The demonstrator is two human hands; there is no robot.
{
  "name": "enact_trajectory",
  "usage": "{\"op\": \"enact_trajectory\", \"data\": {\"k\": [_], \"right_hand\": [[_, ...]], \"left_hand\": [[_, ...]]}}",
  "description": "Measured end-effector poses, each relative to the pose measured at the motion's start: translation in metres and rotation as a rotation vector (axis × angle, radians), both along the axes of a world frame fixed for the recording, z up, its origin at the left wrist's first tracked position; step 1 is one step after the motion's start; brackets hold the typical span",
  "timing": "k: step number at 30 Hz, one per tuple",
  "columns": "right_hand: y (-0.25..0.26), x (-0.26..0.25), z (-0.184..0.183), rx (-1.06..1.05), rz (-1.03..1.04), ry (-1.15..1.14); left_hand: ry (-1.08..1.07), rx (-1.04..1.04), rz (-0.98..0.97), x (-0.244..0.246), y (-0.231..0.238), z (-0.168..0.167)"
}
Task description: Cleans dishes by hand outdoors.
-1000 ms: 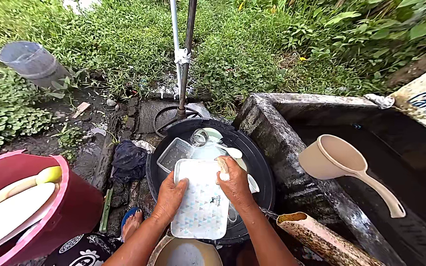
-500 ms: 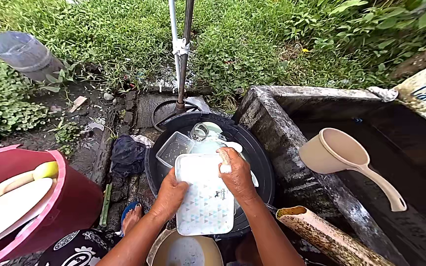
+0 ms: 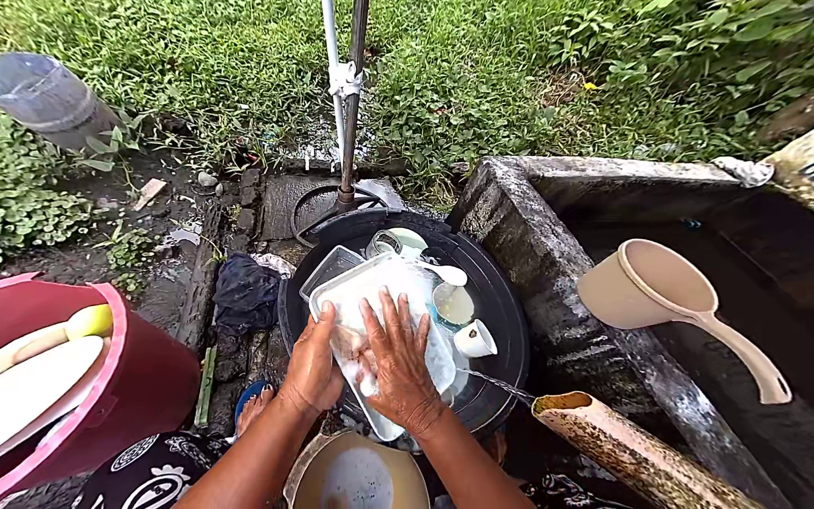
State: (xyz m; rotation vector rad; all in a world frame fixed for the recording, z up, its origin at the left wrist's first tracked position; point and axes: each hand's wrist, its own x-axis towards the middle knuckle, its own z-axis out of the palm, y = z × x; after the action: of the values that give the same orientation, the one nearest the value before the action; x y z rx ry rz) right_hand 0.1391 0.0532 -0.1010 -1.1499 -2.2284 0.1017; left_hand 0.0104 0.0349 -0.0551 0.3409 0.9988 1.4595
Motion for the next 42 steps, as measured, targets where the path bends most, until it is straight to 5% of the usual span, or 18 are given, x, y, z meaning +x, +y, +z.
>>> {"op": "enact_trajectory", "data": {"k": [6, 15, 21, 27, 31, 36, 42], "right_hand": [[0.043, 0.035, 0.009, 0.244, -0.231, 0.122], [0.039, -0.014, 0.012, 0.478, 0.225, 0.175], [0.083, 0.013, 0.026, 0.388, 0.066, 0.061], [0.041, 0.026, -0.004, 0.314, -0.098, 0.025], [0.004, 0.018, -0.023, 0.132, -0.129, 0.223], [-0.026, -0.027, -0.015, 0.09, 0.036, 0.45], [-0.045, 0.009, -0.052, 0.208, 0.18, 0.267]], "left_hand": [[0.005, -0.048, -0.019, 0.001, -0.004, 0.009], [0.081, 0.032, -0.076, 0.009, -0.003, 0.002], [0.129, 0.013, -0.025, 0.008, -0.002, 0.004], [0.08, 0.031, 0.139, 0.007, 0.006, 0.01], [0.07, 0.032, 0.199, 0.009, 0.008, 0.01], [0.164, 0.025, 0.173, 0.017, 0.005, 0.007], [0.227, 0.019, 0.325, 0.004, 0.008, 0.013]]}}
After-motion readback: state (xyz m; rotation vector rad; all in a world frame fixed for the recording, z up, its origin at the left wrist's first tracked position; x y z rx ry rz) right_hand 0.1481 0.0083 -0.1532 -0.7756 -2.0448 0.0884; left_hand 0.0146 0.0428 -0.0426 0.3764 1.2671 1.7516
